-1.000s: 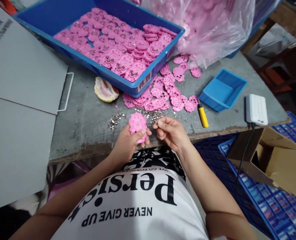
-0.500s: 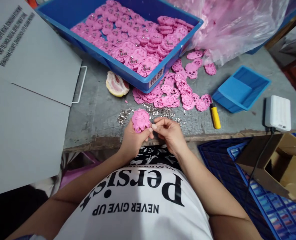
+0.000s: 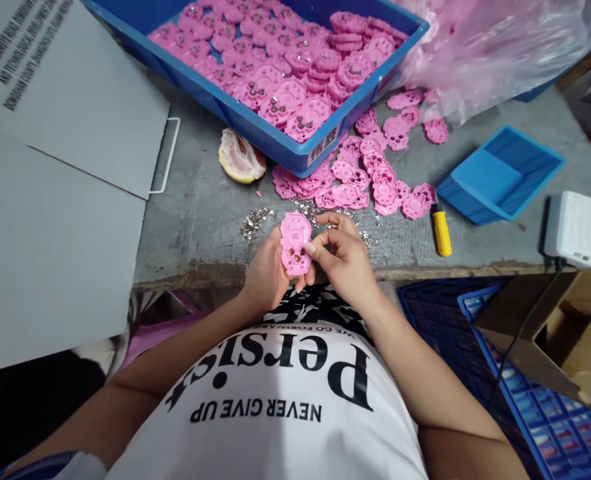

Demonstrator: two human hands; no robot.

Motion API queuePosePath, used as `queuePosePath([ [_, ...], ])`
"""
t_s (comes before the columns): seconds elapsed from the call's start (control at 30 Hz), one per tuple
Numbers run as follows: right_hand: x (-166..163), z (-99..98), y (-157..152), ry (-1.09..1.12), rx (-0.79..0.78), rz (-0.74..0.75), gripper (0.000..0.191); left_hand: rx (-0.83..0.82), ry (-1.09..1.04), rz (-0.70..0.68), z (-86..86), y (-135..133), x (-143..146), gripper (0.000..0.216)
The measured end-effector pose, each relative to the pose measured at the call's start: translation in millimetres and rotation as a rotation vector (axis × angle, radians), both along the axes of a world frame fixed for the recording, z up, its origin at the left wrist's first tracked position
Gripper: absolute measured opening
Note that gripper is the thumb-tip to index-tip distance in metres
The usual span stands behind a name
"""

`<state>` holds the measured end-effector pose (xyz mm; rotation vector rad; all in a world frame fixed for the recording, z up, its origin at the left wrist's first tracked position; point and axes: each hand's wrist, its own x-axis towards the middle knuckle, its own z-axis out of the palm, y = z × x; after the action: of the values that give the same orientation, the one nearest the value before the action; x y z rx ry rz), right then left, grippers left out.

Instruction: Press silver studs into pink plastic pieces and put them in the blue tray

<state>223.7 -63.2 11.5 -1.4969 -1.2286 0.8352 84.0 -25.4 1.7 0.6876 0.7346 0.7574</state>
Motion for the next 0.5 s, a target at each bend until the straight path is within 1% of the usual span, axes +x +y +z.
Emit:
queuePosePath([
  [0.07,-0.4,1.4,0.1,-0.043,-0.013,0.036,0.027,0.005,0.012,-0.008,-2.3,-0.4,0.5,0.053],
  [0.17,-0.8,1.6,0.3,-0.051,-0.039,0.073,0.027,0.014,0.021,-0.015,-3.8,-1.1,0.4,0.057],
  [0.33,0.2,-0.6,0.7,-0.013,-0.070,0.085,0.030,0.015,0.001,-0.032,-5.2,-1.1,0.1,0.061],
  [0.5,-0.6,-5.9,0.3,0.018,-0.063,0.069,0.027,0.016,0.006,-0.036,-7.9,-1.6,0.6,0.057],
])
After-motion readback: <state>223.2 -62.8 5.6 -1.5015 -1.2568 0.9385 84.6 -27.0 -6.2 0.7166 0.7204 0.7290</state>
